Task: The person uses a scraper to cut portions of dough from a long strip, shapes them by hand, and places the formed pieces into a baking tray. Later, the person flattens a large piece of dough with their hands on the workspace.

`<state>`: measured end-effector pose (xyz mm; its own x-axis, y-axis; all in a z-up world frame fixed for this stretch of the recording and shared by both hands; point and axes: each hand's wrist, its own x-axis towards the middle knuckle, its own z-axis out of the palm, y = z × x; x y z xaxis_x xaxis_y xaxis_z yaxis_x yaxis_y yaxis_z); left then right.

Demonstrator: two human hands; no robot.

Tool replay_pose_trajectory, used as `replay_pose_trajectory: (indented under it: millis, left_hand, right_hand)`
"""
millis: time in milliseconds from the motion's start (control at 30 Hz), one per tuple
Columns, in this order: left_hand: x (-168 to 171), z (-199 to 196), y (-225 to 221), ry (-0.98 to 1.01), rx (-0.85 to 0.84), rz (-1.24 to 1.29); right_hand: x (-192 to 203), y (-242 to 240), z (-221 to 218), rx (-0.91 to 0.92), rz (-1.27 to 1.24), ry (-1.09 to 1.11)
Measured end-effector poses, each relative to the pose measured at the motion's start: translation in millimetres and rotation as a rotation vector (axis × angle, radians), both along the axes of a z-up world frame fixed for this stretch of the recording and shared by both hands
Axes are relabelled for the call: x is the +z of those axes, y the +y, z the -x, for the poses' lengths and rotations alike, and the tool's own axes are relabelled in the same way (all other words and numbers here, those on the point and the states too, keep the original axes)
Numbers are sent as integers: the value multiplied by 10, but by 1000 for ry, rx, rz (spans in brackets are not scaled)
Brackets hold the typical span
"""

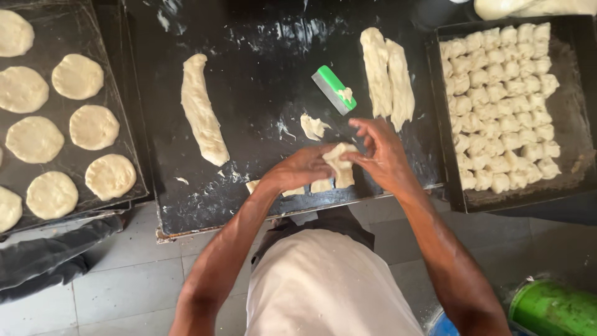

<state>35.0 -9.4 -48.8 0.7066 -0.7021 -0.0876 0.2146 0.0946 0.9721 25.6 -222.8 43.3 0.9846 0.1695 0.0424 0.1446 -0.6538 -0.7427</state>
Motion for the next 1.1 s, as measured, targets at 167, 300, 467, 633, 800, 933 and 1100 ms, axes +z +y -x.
replay_pose_trajectory:
  millis: [167,300,467,633,800,933,1100]
  left_hand:
    - [181,140,-8,165,102,-266]
    - [228,235,86,608,181,236]
    - [302,465,-31,260,166,370]
    - [469,354,-346,116,292,289]
    - [474,123,-531,-440,339,-437]
    - [400,10,-818,-445,308,-637]
    - [388,-136,-1222,-194,232,-396]
  right_hand:
    - [141,208,305,298,182,-152]
    - [82,401,540,324,271,-448]
    - [52,58,360,24,-271,-1]
    - [-216,-355,250,-47,-720,513]
    - [-332,-595,280,-48,-310,237]
    - [43,-1101,217,491,-258,500]
    - [131,-1561,-184,164,-130,28]
